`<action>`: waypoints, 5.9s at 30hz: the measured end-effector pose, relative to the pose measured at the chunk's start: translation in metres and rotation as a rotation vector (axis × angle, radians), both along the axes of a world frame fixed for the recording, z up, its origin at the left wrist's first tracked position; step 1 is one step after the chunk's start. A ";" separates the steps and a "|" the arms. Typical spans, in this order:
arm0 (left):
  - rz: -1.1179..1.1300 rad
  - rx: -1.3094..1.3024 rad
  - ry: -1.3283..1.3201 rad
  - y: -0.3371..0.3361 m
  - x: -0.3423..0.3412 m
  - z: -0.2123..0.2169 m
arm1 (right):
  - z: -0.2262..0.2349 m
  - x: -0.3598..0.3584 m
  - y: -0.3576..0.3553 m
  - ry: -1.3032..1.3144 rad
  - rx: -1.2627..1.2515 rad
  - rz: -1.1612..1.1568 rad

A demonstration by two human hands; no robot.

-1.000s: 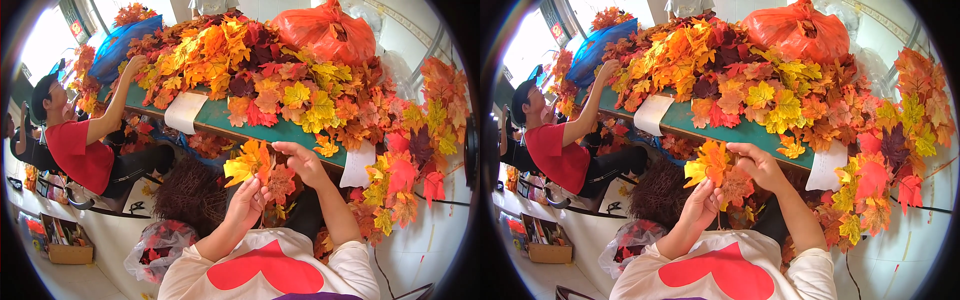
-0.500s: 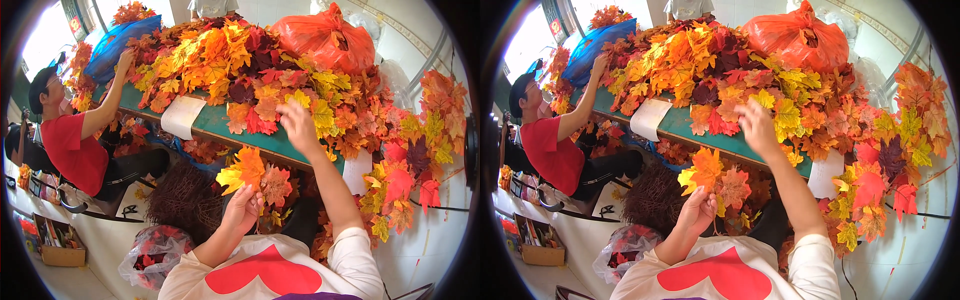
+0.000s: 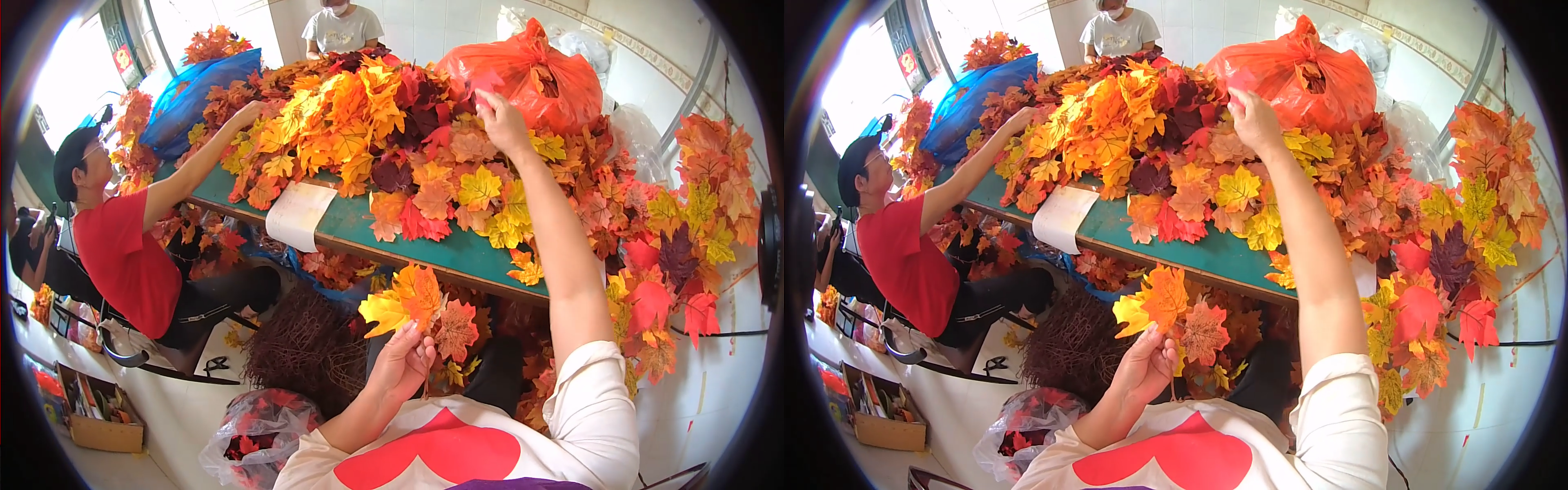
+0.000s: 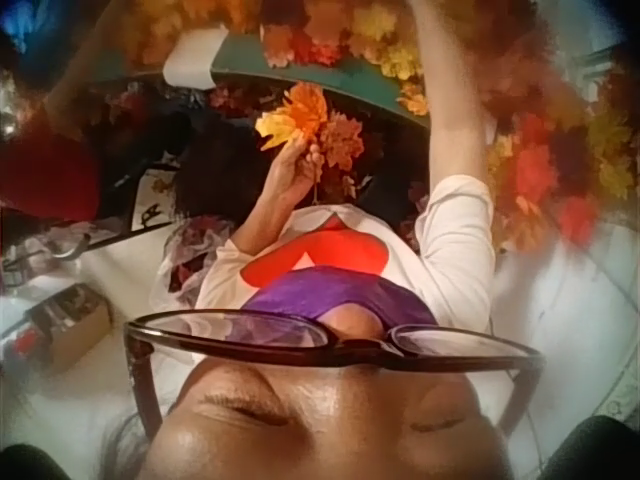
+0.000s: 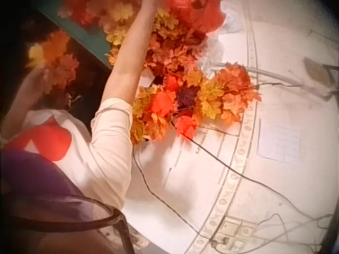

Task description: The person assembles artificial maple leaf garlands by hand, attaching individual artificial maple leaves to a garland stem.

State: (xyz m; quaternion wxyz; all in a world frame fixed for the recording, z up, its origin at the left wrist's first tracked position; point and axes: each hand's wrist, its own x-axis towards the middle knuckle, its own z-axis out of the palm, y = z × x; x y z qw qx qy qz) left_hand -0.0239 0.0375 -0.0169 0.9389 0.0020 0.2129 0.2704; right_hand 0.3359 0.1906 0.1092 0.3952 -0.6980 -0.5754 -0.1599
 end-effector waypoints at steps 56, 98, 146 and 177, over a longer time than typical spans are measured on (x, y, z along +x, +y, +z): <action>0.013 0.263 -0.142 -0.008 0.055 -0.007 | -0.068 -0.190 -0.237 0.190 -0.051 0.489; 0.003 0.551 0.084 -0.023 0.045 -0.002 | -0.084 -0.190 -0.253 0.600 -0.181 0.280; -0.229 0.218 0.016 -0.023 0.048 -0.008 | -0.122 -0.175 -0.251 1.296 -0.074 0.415; -0.155 0.391 0.136 -0.023 0.033 -0.011 | -0.082 -0.143 -0.244 0.435 -0.031 0.210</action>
